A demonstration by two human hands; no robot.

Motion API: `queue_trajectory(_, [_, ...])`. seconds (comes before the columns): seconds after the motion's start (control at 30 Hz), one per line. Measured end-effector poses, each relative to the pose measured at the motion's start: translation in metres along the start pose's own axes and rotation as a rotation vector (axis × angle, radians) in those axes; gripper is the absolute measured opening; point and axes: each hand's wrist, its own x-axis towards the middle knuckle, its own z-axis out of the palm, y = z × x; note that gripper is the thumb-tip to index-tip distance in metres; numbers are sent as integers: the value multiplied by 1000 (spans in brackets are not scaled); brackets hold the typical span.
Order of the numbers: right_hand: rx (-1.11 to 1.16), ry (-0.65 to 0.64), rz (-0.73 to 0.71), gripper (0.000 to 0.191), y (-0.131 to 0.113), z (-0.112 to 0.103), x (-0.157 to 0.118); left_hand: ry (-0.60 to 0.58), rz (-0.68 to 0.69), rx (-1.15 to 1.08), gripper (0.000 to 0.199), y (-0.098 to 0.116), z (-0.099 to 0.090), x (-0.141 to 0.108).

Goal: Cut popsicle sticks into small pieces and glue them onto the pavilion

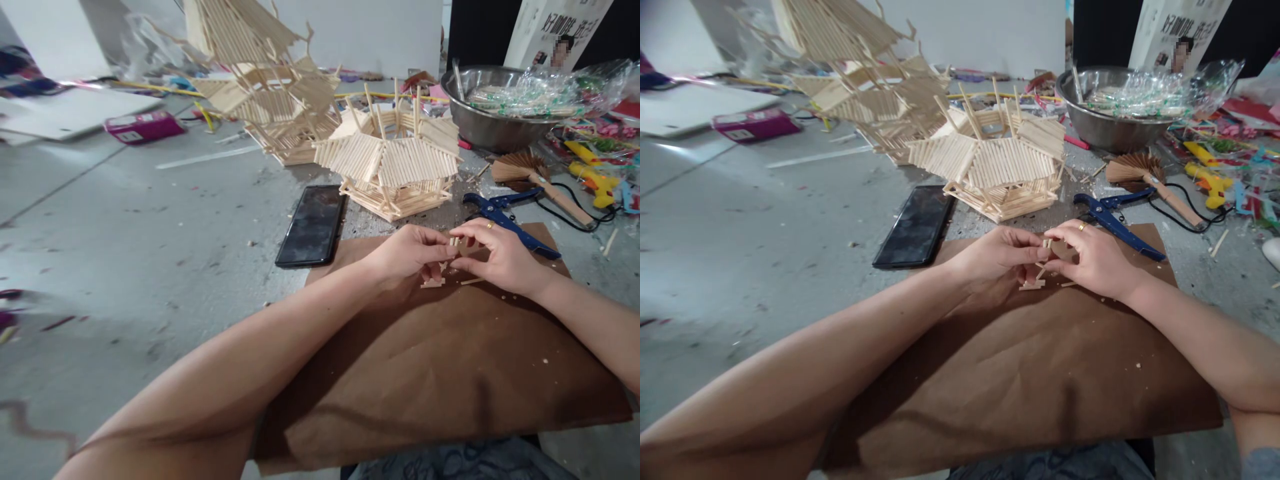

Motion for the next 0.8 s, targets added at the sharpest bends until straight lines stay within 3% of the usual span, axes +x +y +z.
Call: queue_trajectory(0.8, [-117,40,-178,32,3,3,-1,43,7,-91,28,-2,4,-2])
